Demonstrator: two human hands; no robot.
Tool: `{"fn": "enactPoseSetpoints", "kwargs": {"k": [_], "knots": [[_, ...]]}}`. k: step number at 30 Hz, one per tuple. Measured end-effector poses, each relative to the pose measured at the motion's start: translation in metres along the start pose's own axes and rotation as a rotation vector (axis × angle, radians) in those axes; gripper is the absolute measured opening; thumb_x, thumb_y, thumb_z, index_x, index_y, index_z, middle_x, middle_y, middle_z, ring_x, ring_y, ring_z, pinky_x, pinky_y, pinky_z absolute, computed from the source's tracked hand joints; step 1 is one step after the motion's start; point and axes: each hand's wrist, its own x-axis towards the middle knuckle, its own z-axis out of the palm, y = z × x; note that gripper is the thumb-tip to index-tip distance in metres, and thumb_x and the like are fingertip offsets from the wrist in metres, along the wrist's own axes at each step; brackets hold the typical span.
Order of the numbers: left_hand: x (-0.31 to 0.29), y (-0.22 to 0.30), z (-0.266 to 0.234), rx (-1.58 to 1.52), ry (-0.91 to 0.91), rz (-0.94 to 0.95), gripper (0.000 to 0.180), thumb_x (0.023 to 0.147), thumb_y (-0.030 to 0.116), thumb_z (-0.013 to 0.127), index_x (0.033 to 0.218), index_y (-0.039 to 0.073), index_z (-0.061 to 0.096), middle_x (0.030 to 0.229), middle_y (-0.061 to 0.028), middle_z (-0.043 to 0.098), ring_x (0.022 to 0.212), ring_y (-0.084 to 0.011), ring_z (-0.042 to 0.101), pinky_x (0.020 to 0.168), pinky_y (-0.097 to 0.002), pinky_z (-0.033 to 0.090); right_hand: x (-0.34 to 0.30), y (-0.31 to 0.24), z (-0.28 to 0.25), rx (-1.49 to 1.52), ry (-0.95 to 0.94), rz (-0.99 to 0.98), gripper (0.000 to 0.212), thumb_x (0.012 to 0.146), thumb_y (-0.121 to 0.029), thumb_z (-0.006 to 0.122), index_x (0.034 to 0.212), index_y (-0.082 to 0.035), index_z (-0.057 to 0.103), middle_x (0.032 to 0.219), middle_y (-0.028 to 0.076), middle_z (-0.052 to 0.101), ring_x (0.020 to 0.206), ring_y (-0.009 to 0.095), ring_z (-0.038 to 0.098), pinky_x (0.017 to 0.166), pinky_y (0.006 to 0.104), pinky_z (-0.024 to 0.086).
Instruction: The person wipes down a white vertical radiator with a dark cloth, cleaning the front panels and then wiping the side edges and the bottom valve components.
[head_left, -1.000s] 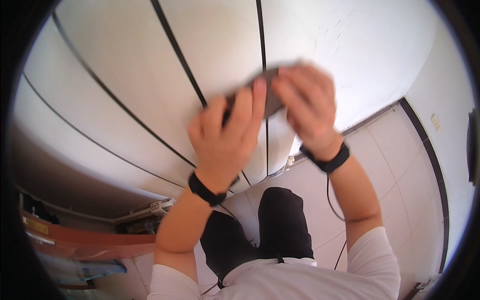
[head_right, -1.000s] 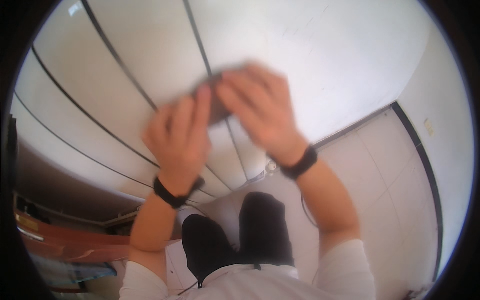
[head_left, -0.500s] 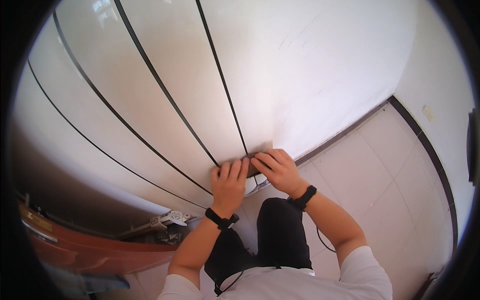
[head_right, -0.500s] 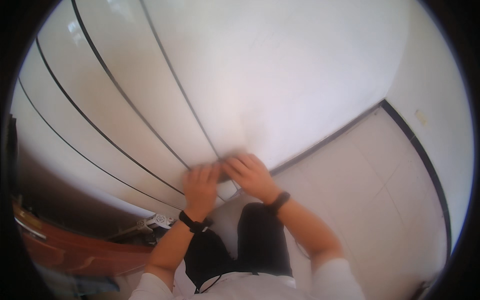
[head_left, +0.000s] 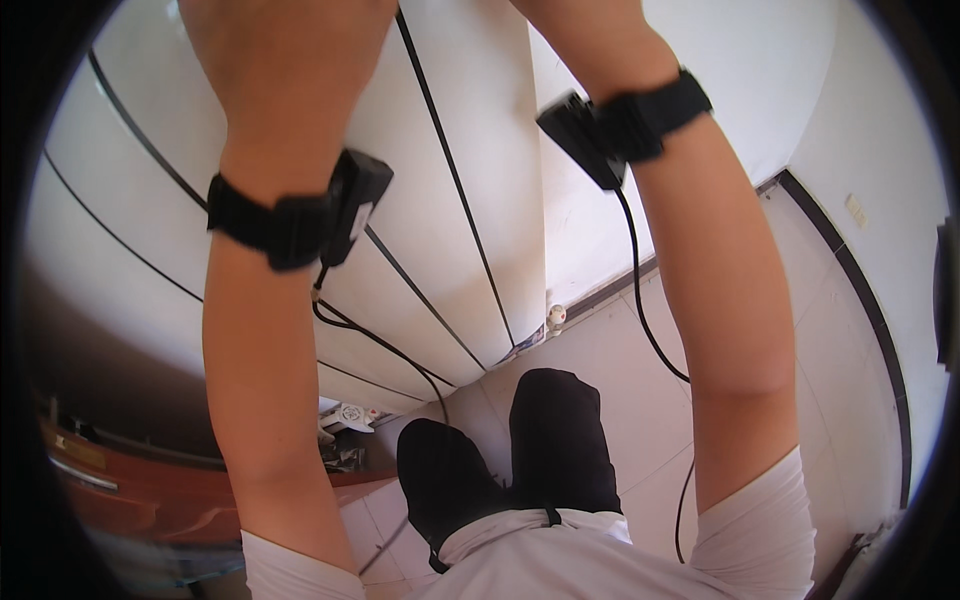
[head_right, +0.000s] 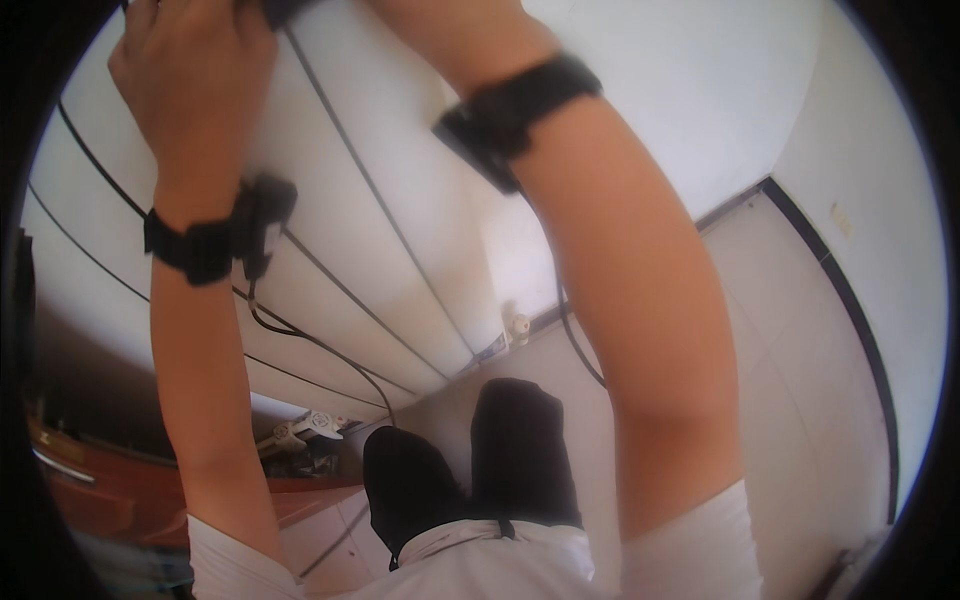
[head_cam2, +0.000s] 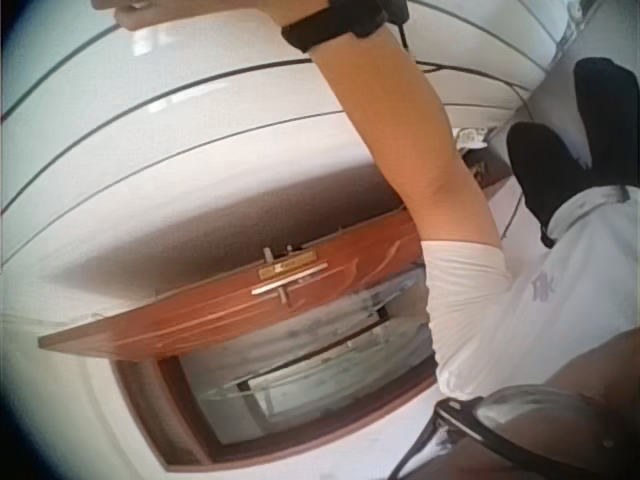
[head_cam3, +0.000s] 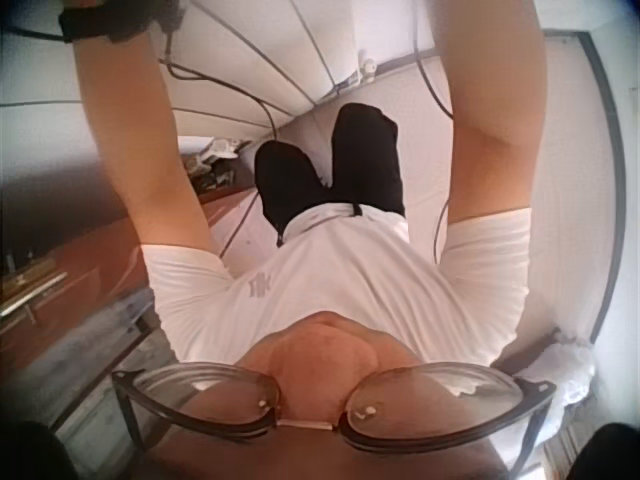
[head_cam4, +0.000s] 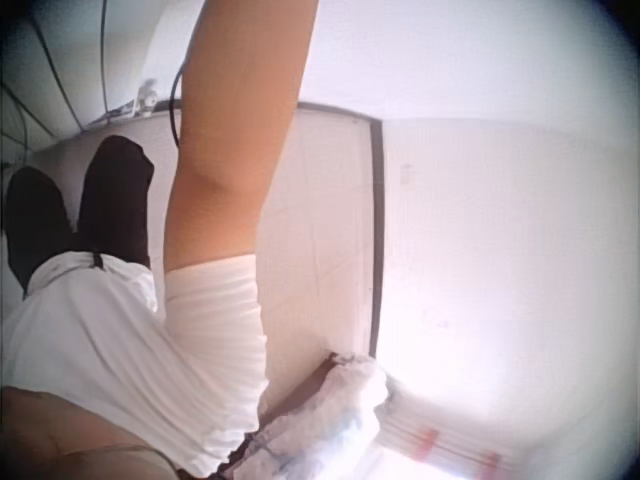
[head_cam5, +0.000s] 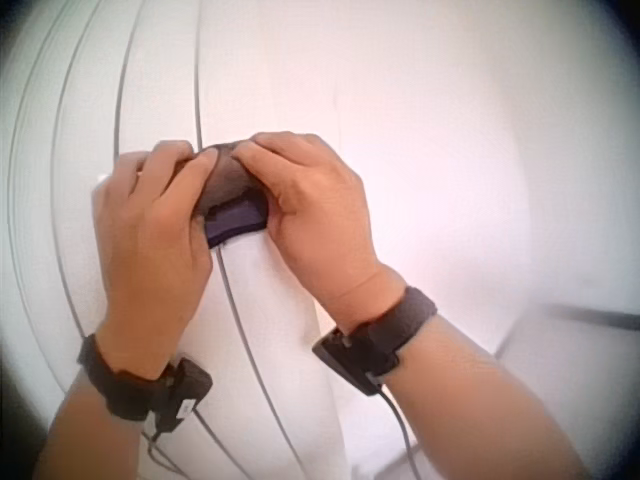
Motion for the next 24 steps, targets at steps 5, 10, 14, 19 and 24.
{"fn": "enactPoseSetpoints", "kwargs": {"k": [5, 10, 14, 19, 24], "knots": [[-0.053, 0.038, -0.048, 0.056, -0.469, -0.044, 0.033, 0.083, 0.005, 0.063, 0.115, 0.0, 0.067, 0.116, -0.0121, 0.066, 0.111, -0.0335, 0.058, 0.096, -0.045, 0.043, -0.086, -0.019, -0.013, 0.064, 0.039, 0.047, 0.034, 0.075, 0.01, 0.061, 0.105, -0.003, 0.072, 0.107, 0.012, 0.071, 0.096, 0.031, 0.068, 0.081, 0.0387, 0.055], [-0.156, 0.1, -0.096, -0.17, -0.519, -0.048, 0.034, 0.085, 0.011, 0.063, 0.115, 0.02, 0.075, 0.108, 0.0071, 0.063, 0.099, -0.0152, 0.055, 0.092, -0.0352, 0.04, -0.194, -0.084, -0.075, 0.019, -0.255, 0.225, 0.035, 0.068, 0.004, 0.064, 0.101, -0.002, 0.075, 0.11, 0.013, 0.072, 0.105, 0.036, 0.067, 0.087, 0.0399, 0.058], [-0.218, 0.122, -0.148, -0.246, -0.683, 0.112, 0.031, 0.091, 0.015, 0.06, 0.117, 0.018, 0.076, 0.108, 0.0066, 0.065, 0.1, -0.0131, 0.056, 0.096, -0.0332, 0.042, -0.263, -0.16, -0.108, 0.023, -0.392, 0.529, 0.036, 0.067, 0.007, 0.064, 0.099, -0.002, 0.076, 0.11, 0.011, 0.073, 0.109, 0.036, 0.067, 0.089, 0.0404, 0.058], [-0.27, 0.151, -0.186, -0.343, -0.824, 0.174, 0.033, 0.092, 0.015, 0.058, 0.12, 0.017, 0.075, 0.108, 0.0066, 0.064, 0.101, -0.0108, 0.057, 0.097, -0.0307, 0.042, -0.322, -0.231, -0.129, -0.05, -0.445, 0.82, 0.031, 0.072, 0.012, 0.063, 0.096, -0.003, 0.076, 0.107, 0.01, 0.073, 0.11, 0.034, 0.068, 0.089, 0.0418, 0.058], [-0.318, 0.175, -0.217, -0.462, -0.953, 0.188, 0.036, 0.09, 0.015, 0.06, 0.124, 0.012, 0.072, 0.108, 0.0058, 0.062, 0.099, -0.0106, 0.056, 0.097, -0.0293, 0.042, -0.374, -0.274, -0.15, -0.06, -0.505, 1.045, 0.03, 0.071, 0.015, 0.07, 0.092, -0.005, 0.076, 0.102, 0.007, 0.073, 0.11, 0.033, 0.068, 0.091, 0.04, 0.057]]}}
